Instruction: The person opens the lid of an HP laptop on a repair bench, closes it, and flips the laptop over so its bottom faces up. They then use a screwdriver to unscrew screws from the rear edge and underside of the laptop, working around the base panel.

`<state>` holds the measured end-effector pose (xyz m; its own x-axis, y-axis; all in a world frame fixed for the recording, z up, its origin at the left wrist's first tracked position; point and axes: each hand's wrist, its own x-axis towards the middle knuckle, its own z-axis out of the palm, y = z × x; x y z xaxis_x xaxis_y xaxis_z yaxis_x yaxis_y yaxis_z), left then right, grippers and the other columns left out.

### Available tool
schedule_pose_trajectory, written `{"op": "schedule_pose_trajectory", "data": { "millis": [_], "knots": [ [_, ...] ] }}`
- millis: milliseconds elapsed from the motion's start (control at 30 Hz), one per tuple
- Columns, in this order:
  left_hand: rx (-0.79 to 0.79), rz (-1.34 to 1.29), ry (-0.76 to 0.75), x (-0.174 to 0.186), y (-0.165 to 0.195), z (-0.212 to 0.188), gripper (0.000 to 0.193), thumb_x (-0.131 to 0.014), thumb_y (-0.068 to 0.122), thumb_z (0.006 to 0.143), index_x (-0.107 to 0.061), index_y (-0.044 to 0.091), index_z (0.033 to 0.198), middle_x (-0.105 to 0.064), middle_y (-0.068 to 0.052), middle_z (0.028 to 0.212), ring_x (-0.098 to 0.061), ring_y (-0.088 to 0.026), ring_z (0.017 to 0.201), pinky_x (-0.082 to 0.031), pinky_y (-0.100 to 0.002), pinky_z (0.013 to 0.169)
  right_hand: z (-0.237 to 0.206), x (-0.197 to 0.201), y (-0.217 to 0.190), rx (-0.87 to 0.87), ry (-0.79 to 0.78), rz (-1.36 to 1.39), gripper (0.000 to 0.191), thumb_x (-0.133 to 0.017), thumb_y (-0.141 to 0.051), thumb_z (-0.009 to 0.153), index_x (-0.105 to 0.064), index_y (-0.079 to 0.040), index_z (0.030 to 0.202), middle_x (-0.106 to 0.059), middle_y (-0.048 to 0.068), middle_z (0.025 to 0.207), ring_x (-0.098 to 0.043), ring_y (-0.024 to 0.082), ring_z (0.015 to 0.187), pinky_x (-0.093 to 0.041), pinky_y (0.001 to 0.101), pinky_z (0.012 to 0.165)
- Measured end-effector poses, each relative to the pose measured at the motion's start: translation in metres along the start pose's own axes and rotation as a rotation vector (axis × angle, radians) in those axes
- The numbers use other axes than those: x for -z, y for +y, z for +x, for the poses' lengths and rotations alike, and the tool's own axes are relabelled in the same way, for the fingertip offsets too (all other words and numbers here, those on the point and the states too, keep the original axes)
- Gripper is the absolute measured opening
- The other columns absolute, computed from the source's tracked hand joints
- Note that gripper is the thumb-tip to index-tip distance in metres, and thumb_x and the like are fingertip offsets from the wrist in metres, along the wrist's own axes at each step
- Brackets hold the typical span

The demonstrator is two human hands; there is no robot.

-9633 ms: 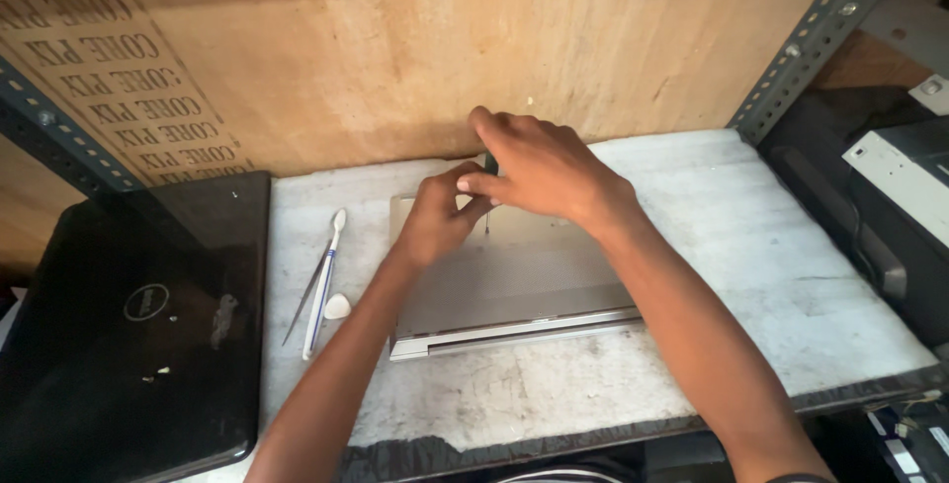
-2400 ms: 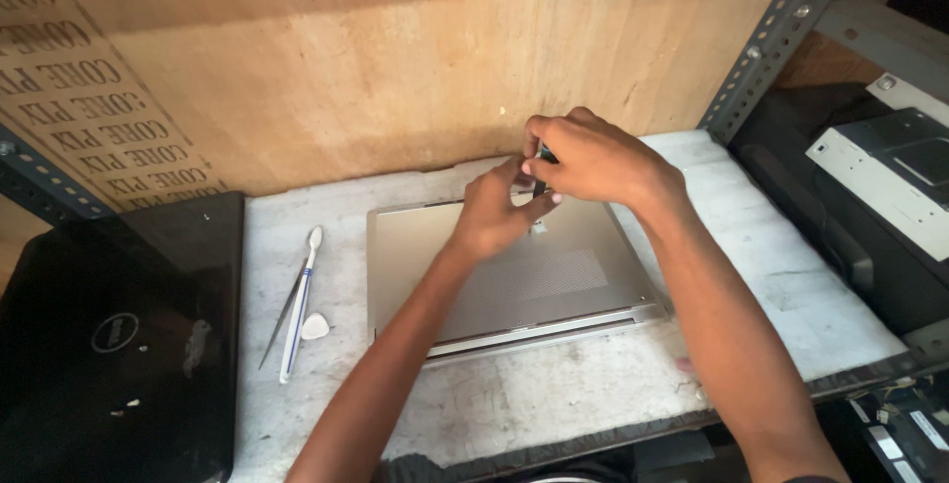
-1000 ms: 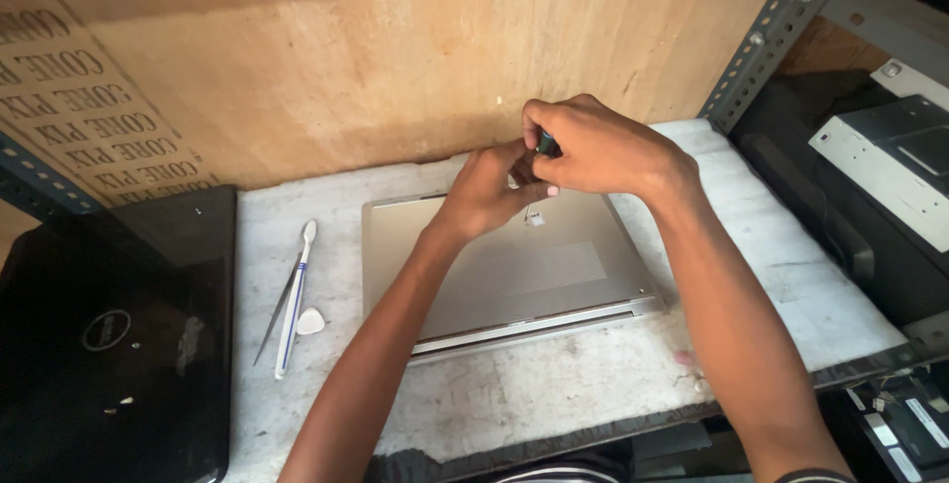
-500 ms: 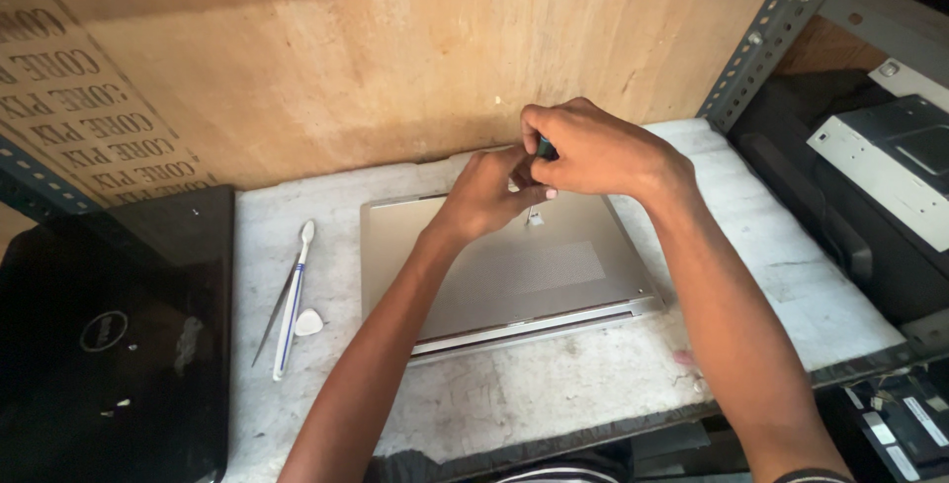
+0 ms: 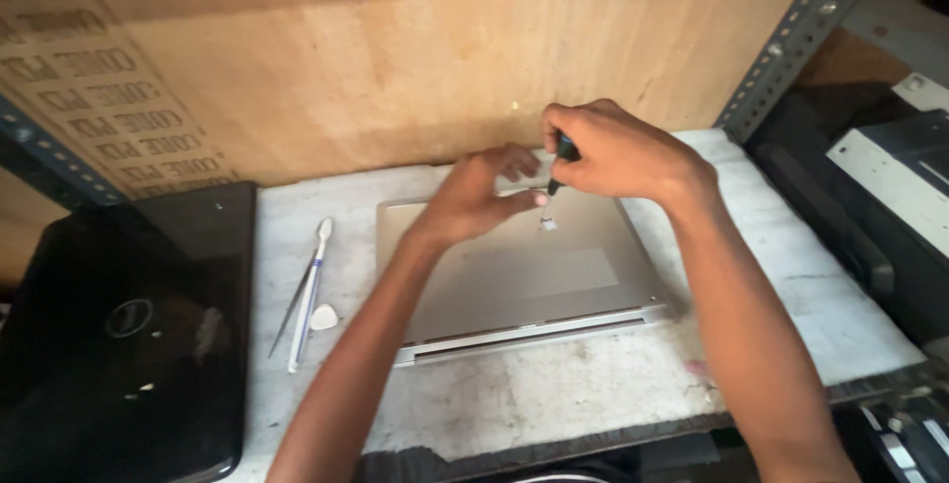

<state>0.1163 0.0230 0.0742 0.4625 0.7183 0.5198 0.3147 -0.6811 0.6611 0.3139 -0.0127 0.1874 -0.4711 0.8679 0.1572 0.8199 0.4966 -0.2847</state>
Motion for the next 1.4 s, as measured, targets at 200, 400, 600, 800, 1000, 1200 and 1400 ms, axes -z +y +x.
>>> {"op": "schedule_pose_trajectory", "data": {
  "millis": [200,400,600,800,1000,1200,1400],
  "knots": [
    [-0.330,0.538,0.156,0.130,-0.064,-0.042,0.019,-0.078,0.002,0.074,-0.071,0.007,0.091,-0.074,-0.015,0.108,-0.070,-0.033,0.103,-0.056,-0.041,0.090,-0.002,0.006,0.002,0.020,0.001,-0.003,0.023,-0.066,-0.008,0.078,-0.063,-0.001,0.099,-0.071,0.018,0.077,-0.069,0.032,0.070,-0.052,0.0449,0.066],
    [0.338,0.660,0.346,0.244,-0.072,-0.151,0.015,-0.068,0.007,0.093,-0.071,-0.002,0.103,-0.072,-0.022,0.096,-0.071,-0.036,0.090,-0.055,-0.045,0.080,-0.004,0.010,-0.001,-0.096,-0.026,0.002,0.021,-0.066,-0.009,0.081,-0.062,0.000,0.099,-0.069,0.018,0.072,-0.065,0.030,0.064,-0.050,0.0453,0.064],
    [0.457,0.685,0.302,0.244,-0.083,-0.171,0.023,-0.067,0.011,0.089,-0.074,0.004,0.110,-0.074,-0.017,0.099,-0.072,-0.036,0.100,-0.056,-0.047,0.088,-0.005,0.014,-0.003,-0.100,-0.014,0.006,0.020,-0.066,-0.010,0.082,-0.062,0.000,0.099,-0.069,0.017,0.071,-0.063,0.028,0.064,-0.050,0.0434,0.063],
    [0.686,0.861,0.237,0.228,-0.091,-0.168,0.027,-0.080,0.022,0.086,-0.073,0.005,0.106,-0.072,-0.020,0.107,-0.066,-0.042,0.105,-0.052,-0.054,0.085,-0.007,0.014,-0.001,-0.106,-0.006,0.010,0.020,-0.068,-0.010,0.081,-0.062,-0.001,0.099,-0.068,0.015,0.071,-0.063,0.027,0.063,-0.050,0.0427,0.062],
    [0.652,0.901,0.321,0.225,-0.123,-0.174,0.015,-0.073,0.015,0.091,-0.073,0.006,0.102,-0.071,-0.022,0.108,-0.065,-0.044,0.105,-0.052,-0.056,0.086,-0.005,0.012,0.004,-0.096,0.002,0.010,0.021,-0.068,-0.010,0.082,-0.063,0.000,0.099,-0.068,0.015,0.070,-0.063,0.027,0.063,-0.049,0.0430,0.062],
    [0.346,0.654,0.432,0.218,-0.131,-0.153,0.007,-0.069,0.001,0.091,-0.072,0.003,0.097,-0.069,-0.019,0.094,-0.064,-0.035,0.093,-0.052,-0.045,0.081,0.000,0.002,0.015,0.194,0.297,0.229,0.014,-0.069,-0.004,0.088,-0.061,0.000,0.100,-0.069,0.009,0.085,-0.066,0.016,0.078,-0.054,0.0318,0.073],
    [-0.012,-0.548,0.598,0.123,-0.071,-0.064,0.002,-0.064,0.003,0.105,-0.065,0.003,0.106,-0.067,-0.004,0.093,-0.063,-0.012,0.086,-0.055,-0.025,0.079,0.012,-0.042,0.000,0.480,0.701,0.777,0.014,-0.067,0.003,0.109,-0.054,0.000,0.111,-0.067,0.004,0.109,-0.062,0.006,0.098,-0.052,0.0197,0.086]
  ]
}}
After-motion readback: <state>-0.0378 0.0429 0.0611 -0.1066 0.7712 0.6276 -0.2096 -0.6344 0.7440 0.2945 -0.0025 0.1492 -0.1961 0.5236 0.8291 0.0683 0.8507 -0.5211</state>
